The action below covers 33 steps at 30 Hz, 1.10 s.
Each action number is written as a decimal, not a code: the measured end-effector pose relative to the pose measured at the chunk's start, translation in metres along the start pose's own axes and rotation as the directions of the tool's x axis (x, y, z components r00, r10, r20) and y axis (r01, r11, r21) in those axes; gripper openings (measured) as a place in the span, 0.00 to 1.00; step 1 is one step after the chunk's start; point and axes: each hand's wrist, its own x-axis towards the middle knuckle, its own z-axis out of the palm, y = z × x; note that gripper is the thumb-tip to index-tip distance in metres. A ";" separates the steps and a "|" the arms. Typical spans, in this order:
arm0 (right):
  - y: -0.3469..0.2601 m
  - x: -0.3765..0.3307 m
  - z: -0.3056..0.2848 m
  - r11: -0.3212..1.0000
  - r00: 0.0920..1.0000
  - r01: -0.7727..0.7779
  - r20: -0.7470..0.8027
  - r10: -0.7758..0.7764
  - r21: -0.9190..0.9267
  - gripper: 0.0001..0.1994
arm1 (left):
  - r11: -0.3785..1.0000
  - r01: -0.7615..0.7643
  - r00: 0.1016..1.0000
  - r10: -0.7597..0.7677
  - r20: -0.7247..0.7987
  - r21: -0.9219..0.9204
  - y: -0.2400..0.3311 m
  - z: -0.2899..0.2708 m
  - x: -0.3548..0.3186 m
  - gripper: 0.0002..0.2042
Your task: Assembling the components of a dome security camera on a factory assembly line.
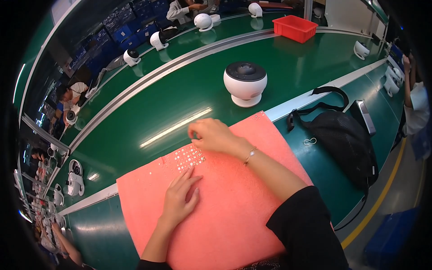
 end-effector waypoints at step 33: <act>-0.050 -0.041 0.016 0.955 0.960 0.157 0.266 -0.088 -0.252 0.15 | 0.999 0.002 1.000 -0.003 -0.027 -0.051 0.015 0.003 0.014 0.16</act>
